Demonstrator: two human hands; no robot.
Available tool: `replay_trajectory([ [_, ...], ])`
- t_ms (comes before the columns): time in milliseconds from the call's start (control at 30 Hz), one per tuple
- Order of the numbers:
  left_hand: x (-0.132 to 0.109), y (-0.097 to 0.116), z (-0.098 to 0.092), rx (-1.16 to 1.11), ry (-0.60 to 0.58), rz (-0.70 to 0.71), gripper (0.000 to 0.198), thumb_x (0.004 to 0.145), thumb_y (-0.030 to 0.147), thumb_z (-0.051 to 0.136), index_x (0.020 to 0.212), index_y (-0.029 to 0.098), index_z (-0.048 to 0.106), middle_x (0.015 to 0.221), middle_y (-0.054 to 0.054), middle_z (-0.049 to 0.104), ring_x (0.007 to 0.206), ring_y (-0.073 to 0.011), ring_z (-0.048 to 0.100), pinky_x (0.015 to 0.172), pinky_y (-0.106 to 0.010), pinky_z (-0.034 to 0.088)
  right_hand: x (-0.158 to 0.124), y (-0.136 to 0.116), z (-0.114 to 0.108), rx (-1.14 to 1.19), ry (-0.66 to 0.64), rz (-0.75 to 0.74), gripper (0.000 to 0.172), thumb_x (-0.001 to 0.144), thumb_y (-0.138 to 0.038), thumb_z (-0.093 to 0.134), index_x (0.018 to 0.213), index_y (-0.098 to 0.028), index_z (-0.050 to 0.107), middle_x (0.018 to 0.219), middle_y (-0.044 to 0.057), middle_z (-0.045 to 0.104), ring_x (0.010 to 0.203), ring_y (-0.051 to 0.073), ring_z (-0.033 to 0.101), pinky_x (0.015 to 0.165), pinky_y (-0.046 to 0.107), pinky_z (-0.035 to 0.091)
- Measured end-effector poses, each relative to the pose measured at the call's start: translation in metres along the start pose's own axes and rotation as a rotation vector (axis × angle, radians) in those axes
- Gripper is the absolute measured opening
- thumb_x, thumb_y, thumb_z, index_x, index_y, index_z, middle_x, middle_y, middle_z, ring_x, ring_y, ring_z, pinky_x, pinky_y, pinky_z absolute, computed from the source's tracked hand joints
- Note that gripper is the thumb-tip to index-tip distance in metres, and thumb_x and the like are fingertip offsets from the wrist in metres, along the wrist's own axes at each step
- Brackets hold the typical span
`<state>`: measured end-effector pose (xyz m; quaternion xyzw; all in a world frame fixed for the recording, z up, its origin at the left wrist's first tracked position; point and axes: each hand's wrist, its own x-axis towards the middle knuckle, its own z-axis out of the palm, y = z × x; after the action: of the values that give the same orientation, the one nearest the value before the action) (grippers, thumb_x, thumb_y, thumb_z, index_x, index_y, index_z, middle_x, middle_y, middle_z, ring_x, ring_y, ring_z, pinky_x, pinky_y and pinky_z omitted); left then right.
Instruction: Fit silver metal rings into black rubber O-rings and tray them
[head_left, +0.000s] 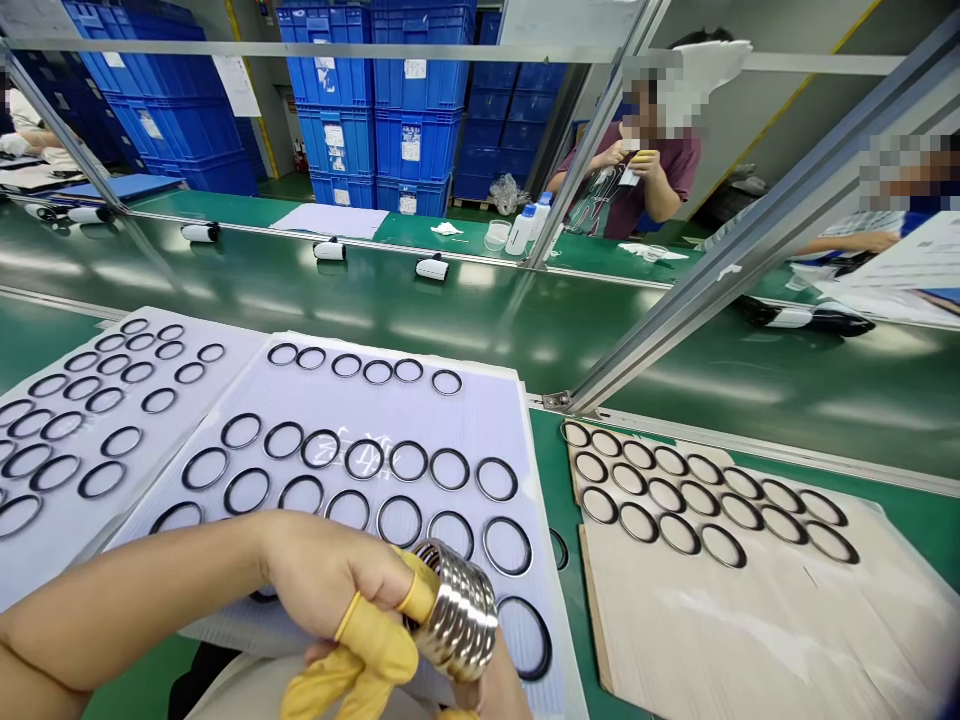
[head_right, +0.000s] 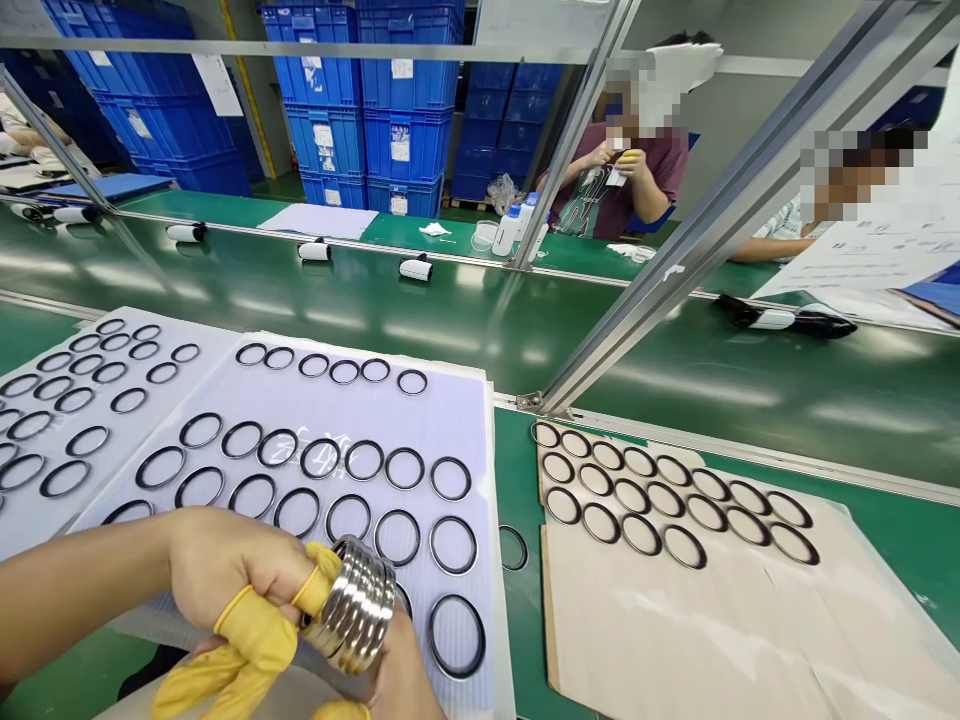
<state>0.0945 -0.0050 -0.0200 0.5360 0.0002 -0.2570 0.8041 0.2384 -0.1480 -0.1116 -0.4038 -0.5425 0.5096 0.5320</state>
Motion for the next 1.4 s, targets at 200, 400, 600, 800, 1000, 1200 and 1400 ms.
replay_trajectory([
  [200,0.001,0.007,0.009,0.042,-0.003,-0.032,0.037,0.084,0.041,0.064,0.109,0.014,0.067,0.045,0.006,0.053,0.030,-0.0102,0.040,0.032,-0.018,0.035,0.010,0.019,-0.012,-0.041,-0.044,-0.045,0.083,0.048,-0.069,0.081,0.121,-0.034,0.067,0.106,0.004,0.077,0.118,0.035,0.062,0.090,0.040,0.056],
  [400,-0.001,-0.001,0.009,-0.022,-0.006,0.032,0.043,0.084,0.047,0.065,0.109,0.012,0.068,0.045,0.004,0.055,0.028,-0.0095,0.040,0.032,-0.018,0.034,0.017,0.031,-0.014,-0.152,-0.112,-0.134,0.081,0.041,-0.066,0.086,0.115,-0.037,0.069,0.099,0.003,0.079,0.117,0.034,0.063,0.081,0.035,0.059],
  [600,-0.003,-0.020,0.003,-0.120,0.024,0.118,0.047,0.088,0.044,0.061,0.117,0.008,0.062,0.049,0.001,0.061,0.028,-0.0120,0.047,0.031,-0.018,0.036,0.014,0.003,0.006,-0.082,0.060,-0.017,0.076,0.046,-0.066,0.084,0.114,-0.035,0.069,0.107,0.005,0.077,0.120,0.036,0.061,0.082,0.036,0.059],
  [800,-0.003,-0.024,0.005,-0.144,0.118,0.135,0.043,0.084,0.049,0.065,0.094,0.007,0.068,0.035,0.005,0.049,0.022,-0.0106,0.040,0.027,-0.017,0.034,0.011,-0.004,0.011,-0.041,0.047,0.033,0.079,0.048,-0.065,0.084,0.117,-0.032,0.068,0.105,0.006,0.077,0.122,0.036,0.059,0.084,0.037,0.059],
  [1000,-0.002,-0.022,0.007,-0.163,0.160,0.109,0.046,0.079,0.054,0.068,0.087,0.009,0.066,0.033,0.005,0.045,0.026,-0.0136,0.047,0.027,-0.018,0.035,0.015,0.019,-0.005,-0.205,-0.034,0.013,0.069,0.044,-0.067,0.084,0.103,-0.033,0.073,0.094,0.003,0.080,0.113,0.035,0.066,0.079,0.036,0.060],
  [1200,0.002,-0.018,0.008,-0.174,0.137,0.127,0.050,0.075,0.061,0.070,0.062,0.015,0.054,0.032,0.008,0.037,0.022,-0.0065,0.029,0.023,-0.016,0.026,0.017,0.026,-0.010,-0.234,0.007,-0.019,0.068,0.040,-0.065,0.087,0.098,-0.031,0.075,0.093,0.006,0.080,0.115,0.037,0.064,0.079,0.037,0.060],
  [1400,0.005,-0.012,0.012,-0.167,0.121,0.129,0.054,0.077,0.060,0.068,0.094,0.009,0.066,0.035,0.009,0.039,0.025,-0.0055,0.029,0.026,-0.013,0.025,0.014,0.009,-0.009,0.002,0.091,-0.028,0.071,0.043,-0.072,0.081,0.100,-0.030,0.074,0.097,0.008,0.079,0.117,0.038,0.062,0.086,0.041,0.056],
])
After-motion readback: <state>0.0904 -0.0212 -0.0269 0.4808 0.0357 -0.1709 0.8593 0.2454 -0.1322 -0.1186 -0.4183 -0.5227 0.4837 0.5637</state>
